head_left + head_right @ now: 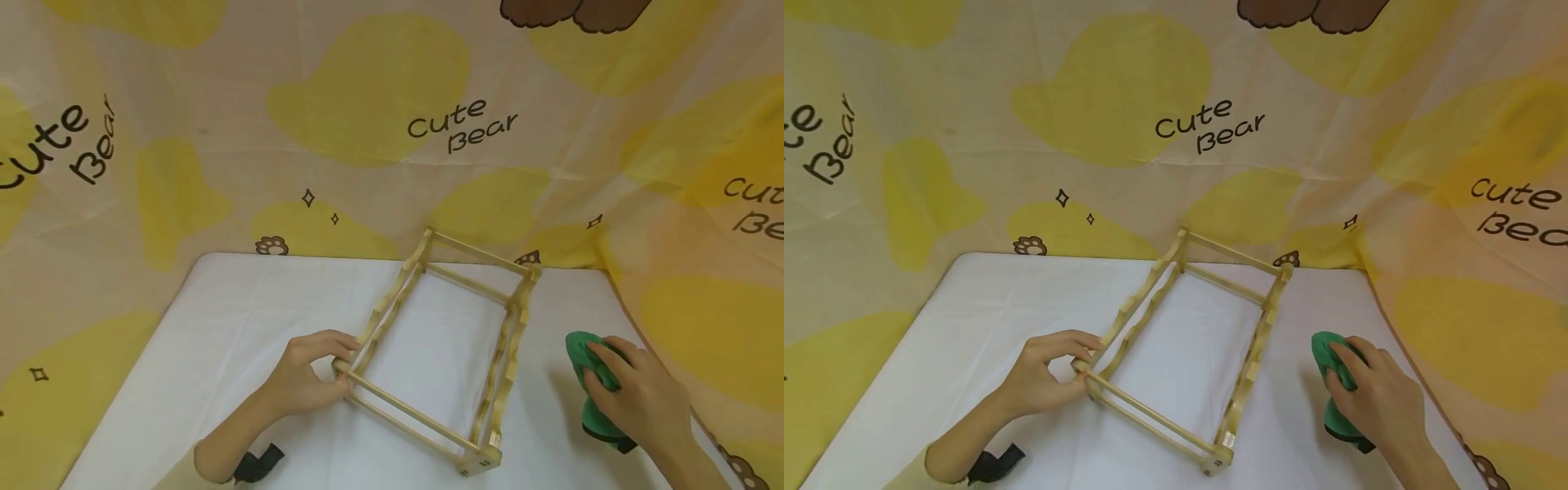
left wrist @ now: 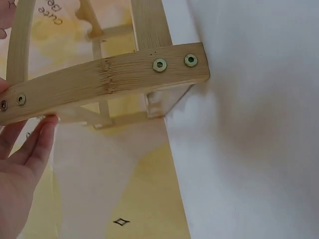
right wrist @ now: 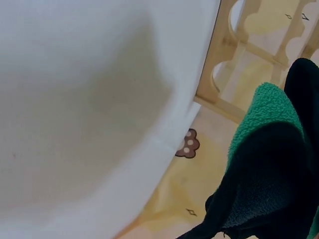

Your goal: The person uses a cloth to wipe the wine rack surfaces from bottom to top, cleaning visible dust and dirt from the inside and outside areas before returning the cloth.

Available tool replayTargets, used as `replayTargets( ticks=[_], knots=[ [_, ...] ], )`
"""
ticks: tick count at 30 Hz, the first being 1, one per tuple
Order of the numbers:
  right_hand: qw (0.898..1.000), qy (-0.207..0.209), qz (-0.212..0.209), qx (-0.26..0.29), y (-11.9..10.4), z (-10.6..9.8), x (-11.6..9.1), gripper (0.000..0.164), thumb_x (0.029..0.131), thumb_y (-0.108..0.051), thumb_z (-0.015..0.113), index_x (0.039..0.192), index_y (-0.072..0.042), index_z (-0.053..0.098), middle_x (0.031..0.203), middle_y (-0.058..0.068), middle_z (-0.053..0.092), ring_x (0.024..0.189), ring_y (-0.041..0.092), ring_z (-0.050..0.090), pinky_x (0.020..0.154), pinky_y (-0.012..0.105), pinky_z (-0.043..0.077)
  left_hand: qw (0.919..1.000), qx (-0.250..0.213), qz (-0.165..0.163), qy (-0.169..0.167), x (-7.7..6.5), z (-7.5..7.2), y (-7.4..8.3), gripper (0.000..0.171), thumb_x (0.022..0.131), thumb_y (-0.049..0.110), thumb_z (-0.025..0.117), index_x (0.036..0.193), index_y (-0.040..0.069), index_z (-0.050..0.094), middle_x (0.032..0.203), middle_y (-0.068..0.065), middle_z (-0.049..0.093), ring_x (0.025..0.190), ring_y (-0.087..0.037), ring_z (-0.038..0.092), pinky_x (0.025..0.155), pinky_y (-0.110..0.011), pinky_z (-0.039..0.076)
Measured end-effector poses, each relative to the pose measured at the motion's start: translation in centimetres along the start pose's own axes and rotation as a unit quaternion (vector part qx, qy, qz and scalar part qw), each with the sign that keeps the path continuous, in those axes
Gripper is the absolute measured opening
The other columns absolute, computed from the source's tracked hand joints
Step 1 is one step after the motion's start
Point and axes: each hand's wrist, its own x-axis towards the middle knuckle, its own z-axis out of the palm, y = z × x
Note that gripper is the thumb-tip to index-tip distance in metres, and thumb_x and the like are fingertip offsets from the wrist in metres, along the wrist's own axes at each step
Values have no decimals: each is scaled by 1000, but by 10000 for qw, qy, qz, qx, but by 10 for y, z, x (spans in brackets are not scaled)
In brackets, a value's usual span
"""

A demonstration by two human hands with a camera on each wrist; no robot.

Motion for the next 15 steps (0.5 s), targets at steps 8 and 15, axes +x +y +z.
replayTargets(
  ticks=[8,15],
  knots=[
    [9999,28,142,-42,8,4,5,67,101,-61,42,104,-5,79,108,16,73,76,33,70,34,39,44,9966,-377,-720,-99,4,-17,-17,39,66,-21,63,88,10,73,107,-10,78,100,-28,76,90,-24,60],
    [9997,-129,214,31,14,11,4,69,100,-61,41,105,-3,78,109,18,72,77,35,69,36,43,46,9917,-661,-1089,-166,11,-24,-26,40,67,-24,63,87,10,73,106,-14,78,103,-31,75,100,-28,57]
  ],
)
